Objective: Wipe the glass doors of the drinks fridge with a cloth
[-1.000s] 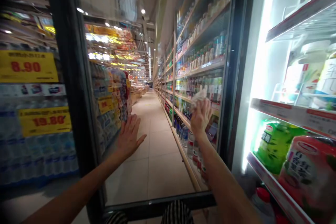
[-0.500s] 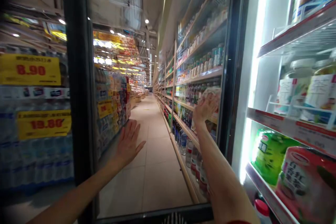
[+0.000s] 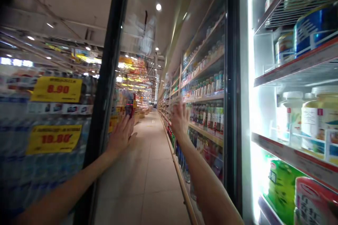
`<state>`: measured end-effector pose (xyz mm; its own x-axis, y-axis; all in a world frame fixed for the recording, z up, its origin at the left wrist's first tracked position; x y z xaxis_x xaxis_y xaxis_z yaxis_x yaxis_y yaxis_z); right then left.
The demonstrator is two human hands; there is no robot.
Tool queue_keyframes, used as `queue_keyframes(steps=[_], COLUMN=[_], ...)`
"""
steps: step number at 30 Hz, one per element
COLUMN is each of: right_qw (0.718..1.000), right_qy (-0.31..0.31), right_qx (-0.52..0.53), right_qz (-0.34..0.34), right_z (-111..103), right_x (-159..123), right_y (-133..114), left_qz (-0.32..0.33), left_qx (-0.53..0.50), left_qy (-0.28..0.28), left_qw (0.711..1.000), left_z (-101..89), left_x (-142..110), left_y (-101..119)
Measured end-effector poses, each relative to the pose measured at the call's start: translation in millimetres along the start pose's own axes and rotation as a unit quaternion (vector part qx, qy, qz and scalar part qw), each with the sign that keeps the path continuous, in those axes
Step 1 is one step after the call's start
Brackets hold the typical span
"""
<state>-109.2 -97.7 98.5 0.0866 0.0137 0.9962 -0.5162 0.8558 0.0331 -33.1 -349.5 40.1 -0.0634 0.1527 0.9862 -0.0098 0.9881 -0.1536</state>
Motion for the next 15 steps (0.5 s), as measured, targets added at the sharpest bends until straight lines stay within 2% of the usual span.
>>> queue_keyframes(steps=[2,3,4,5,6,8,9,10,12,14,15], right_qw=[0.988,0.982,0.982,0.989,0.997,0.994,0.99,0.991,0.997,0.979,0.966], right_qy=[-0.049,-0.057,-0.05,-0.027,0.009,0.087,0.104,0.102,0.051,-0.011,-0.032], right_qx=[0.037,0.048,0.051,0.045,0.033,0.007,0.003,0.01,0.044,0.079,0.091], right_qz=[-0.139,-0.175,-0.175,-0.138,-0.073,0.064,0.092,0.08,-0.036,-0.187,-0.241], right_z=[7.3,8.9,9.1,8.1,6.8,5.5,7.1,10.3,20.1,29.3,32.3], right_x=[-3.4,-2.5,1.9,9.6,19.2,36.0,40.3,41.1,32.9,19.8,16.3], right_y=[-28.5,-34.5,-34.0,-28.2,-19.4,-6.5,-8.1,-16.3,-47.9,-82.5,-94.5], left_qz=[-0.016,-0.023,-0.03,-0.033,-0.033,-0.033,-0.034,-0.033,-0.034,-0.031,-0.03], left_qx=[-0.001,-0.001,0.0,0.001,0.001,0.001,0.0,-0.003,-0.01,-0.013,-0.012], left_qy=[0.005,0.006,0.008,0.009,0.01,0.018,0.023,0.026,0.03,0.035,0.037], left_qw=[1.0,1.0,1.0,0.999,0.999,0.999,0.999,0.999,0.999,0.999,0.999], left_z=[-2.2,-3.8,-5.6,-7.5,-9.1,-11.4,-11.8,-11.9,-12.0,-13.9,-15.7], left_x=[4.7,6.4,8.0,9.7,11.5,14.6,15.6,16.2,16.3,15.7,15.5], left_y=[-4.4,-7.2,-10.4,-13.8,-17.3,-23.3,-25.4,-27.0,-29.1,-31.4,-33.1])
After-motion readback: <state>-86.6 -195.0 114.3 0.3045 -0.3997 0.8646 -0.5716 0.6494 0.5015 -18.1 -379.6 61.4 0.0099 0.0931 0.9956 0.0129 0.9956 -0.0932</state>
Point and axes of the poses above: each hand's wrist, its own x-axis towards the middle knuckle, its own z-axis out of the palm, y = z × x, the point moved 2 cm from there along x, towards the middle knuckle, and after that the axes turned 8 degrees about y, right-handed, at the moved point
